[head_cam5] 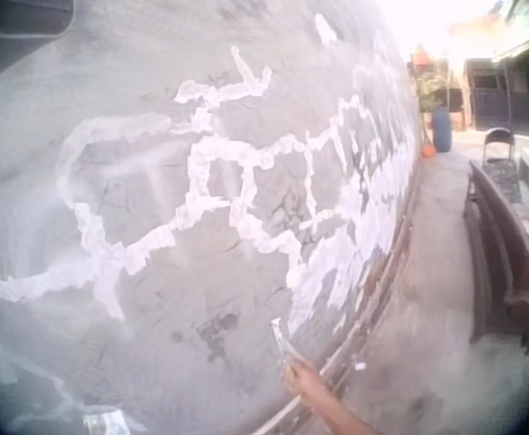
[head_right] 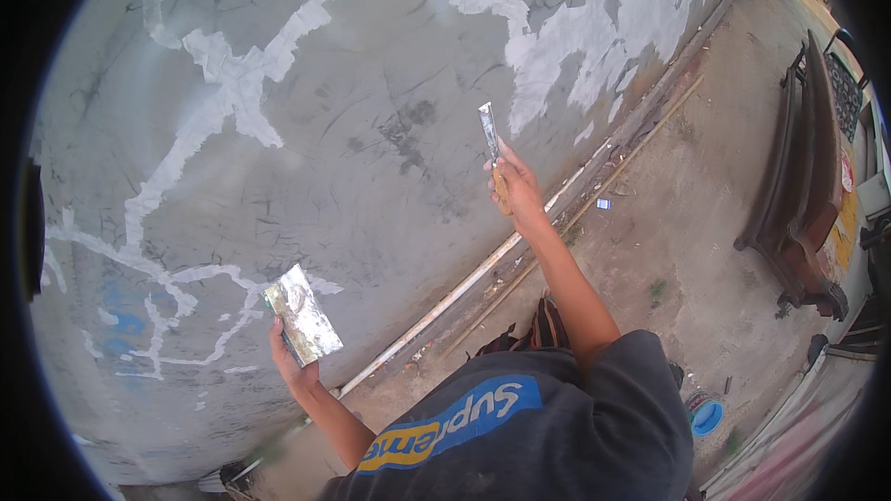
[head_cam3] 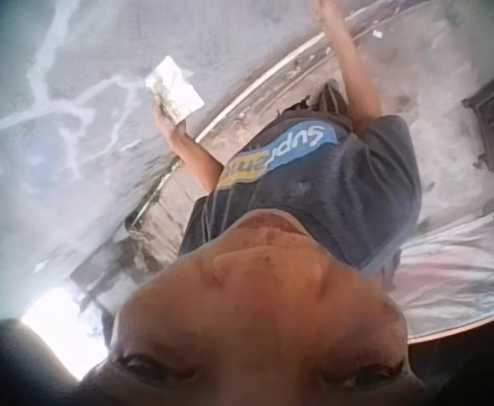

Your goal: The person uses a putty knife to apply white plaster to a gray concrete wall, repeatedly scooping material from a small metal tray and smoothing it onto the surface. The person works methodically across different sections of the wall, spreading and leveling the plaster with consistent strokes.

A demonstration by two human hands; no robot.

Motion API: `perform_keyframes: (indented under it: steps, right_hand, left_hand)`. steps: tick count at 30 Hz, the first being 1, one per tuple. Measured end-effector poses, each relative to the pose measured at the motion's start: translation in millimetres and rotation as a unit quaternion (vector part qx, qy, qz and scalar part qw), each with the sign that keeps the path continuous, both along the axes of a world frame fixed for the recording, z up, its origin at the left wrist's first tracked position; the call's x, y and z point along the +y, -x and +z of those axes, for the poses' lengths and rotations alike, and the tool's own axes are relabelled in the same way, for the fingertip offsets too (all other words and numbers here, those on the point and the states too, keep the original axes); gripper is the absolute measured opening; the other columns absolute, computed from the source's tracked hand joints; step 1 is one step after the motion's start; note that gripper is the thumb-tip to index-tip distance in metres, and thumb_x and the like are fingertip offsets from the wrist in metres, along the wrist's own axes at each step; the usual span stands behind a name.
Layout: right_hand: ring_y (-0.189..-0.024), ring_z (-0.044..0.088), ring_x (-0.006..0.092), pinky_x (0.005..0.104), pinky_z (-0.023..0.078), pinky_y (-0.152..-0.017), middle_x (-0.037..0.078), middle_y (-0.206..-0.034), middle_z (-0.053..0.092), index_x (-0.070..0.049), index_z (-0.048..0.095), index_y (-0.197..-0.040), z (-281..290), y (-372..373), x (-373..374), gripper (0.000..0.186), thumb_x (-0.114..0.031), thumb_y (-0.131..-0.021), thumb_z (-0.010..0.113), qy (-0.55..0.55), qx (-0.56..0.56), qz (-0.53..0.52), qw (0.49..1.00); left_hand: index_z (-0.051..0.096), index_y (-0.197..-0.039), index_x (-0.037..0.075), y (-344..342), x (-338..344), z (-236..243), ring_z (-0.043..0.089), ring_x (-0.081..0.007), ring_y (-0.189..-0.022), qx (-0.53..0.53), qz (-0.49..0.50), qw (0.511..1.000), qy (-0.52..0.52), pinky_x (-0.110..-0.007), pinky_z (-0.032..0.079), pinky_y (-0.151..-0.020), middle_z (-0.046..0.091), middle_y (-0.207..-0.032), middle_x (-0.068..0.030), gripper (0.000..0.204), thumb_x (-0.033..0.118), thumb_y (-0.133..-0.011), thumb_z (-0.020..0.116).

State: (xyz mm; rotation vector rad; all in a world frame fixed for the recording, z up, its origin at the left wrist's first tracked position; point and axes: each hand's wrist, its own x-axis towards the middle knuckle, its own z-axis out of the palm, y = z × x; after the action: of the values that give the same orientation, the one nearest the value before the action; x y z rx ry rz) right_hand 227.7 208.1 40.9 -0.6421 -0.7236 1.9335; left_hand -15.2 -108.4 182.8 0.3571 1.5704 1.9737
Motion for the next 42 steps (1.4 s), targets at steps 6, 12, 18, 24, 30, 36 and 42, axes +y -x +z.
perform_keyframes:
  steps: [6, 12, 18, 24, 30, 36, 42]
  right_hand:
    - [-0.07, 0.051, 0.0075, 0.0233, 0.045, -0.055, 0.0, -0.089, 0.054, -0.013, 0.04, -0.148, 22.1, 41.7, 54.5, 0.047, -0.015, -0.102, 0.047, -0.049, -0.054, -0.083, 0.994]
    - [-0.06, 0.051, 0.0075, 0.0255, 0.044, -0.047, 0.002, -0.084, 0.056, -0.012, 0.044, -0.145, 38.1, 51.7, 83.0, 0.045, -0.013, -0.1, 0.045, -0.134, -0.172, -0.162, 0.962]
    - [-0.056, 0.05, 0.0079, 0.0264, 0.042, -0.047, 0.004, -0.081, 0.057, -0.01, 0.046, -0.143, 62.0, 71.1, 96.9, 0.044, -0.013, -0.1, 0.046, -0.174, -0.26, -0.215, 0.925]
    - [-0.067, 0.05, 0.0208, 0.0327, 0.044, -0.067, 0.012, -0.077, 0.053, -0.011, 0.052, -0.139, 62.4, 80.8, 109.9, 0.044, -0.01, -0.095, 0.048, -0.239, -0.402, -0.332, 0.819]
    - [-0.07, 0.053, 0.0285, 0.0378, 0.046, -0.073, 0.016, -0.077, 0.051, -0.013, 0.054, -0.137, 49.1, 92.2, 118.1, 0.046, -0.006, -0.091, 0.05, -0.272, -0.382, -0.372, 0.801]
    - [-0.068, 0.051, 0.0292, 0.0387, 0.046, -0.071, 0.015, -0.074, 0.049, -0.013, 0.055, -0.136, 52.2, 88.2, 126.9, 0.048, -0.004, -0.089, 0.05, -0.306, -0.413, -0.357, 0.78]
    - [-0.064, 0.047, 0.0204, 0.0343, 0.045, -0.066, 0.012, -0.074, 0.052, -0.018, 0.056, -0.136, 44.7, 63.7, 116.5, 0.047, -0.005, -0.091, 0.051, -0.354, -0.441, -0.264, 0.781]
  left_hand:
    - [0.055, -0.12, -0.003, 63.0, 26.8, 27.0, 0.066, -0.023, -0.089, 0.042, 0.003, 0.996, 0.076, -0.035, 0.055, -0.076, 0.066, -0.105, -0.0134, 0.044, 0.024, -0.086, 0.059]
    - [0.056, -0.119, -0.006, 129.5, 70.7, 50.6, 0.066, -0.025, -0.085, 0.1, -0.118, 0.981, 0.12, -0.036, 0.056, -0.074, 0.065, -0.102, -0.0157, 0.049, 0.022, -0.078, 0.06]
    - [0.056, -0.113, -0.01, 178.5, 117.8, 49.2, 0.066, -0.0253, -0.081, 0.101, -0.262, 0.943, 0.179, -0.033, 0.053, -0.073, 0.066, -0.096, -0.019, 0.053, 0.023, -0.073, 0.061]
    - [0.054, -0.113, -0.016, 185.1, 132.7, 49.3, 0.064, -0.0272, -0.086, 0.076, -0.364, 0.914, 0.165, -0.032, 0.049, -0.079, 0.066, -0.101, -0.0222, 0.055, 0.023, -0.074, 0.059]
    - [0.051, -0.117, -0.016, 185.2, 135.0, 46.9, 0.063, -0.0261, -0.09, 0.088, -0.401, 0.898, 0.159, -0.031, 0.047, -0.083, 0.065, -0.104, -0.0222, 0.057, 0.023, -0.076, 0.059]
    - [0.051, -0.116, -0.017, 188.2, 129.1, 42.7, 0.063, -0.0258, -0.089, 0.107, -0.35, 0.913, 0.179, -0.03, 0.047, -0.082, 0.064, -0.103, -0.0224, 0.057, 0.024, -0.076, 0.059]
    - [0.05, -0.117, -0.017, 188.4, 128.1, 38.7, 0.063, -0.0265, -0.089, 0.121, -0.333, 0.919, 0.172, -0.031, 0.047, -0.083, 0.064, -0.104, -0.023, 0.059, 0.024, -0.075, 0.06]
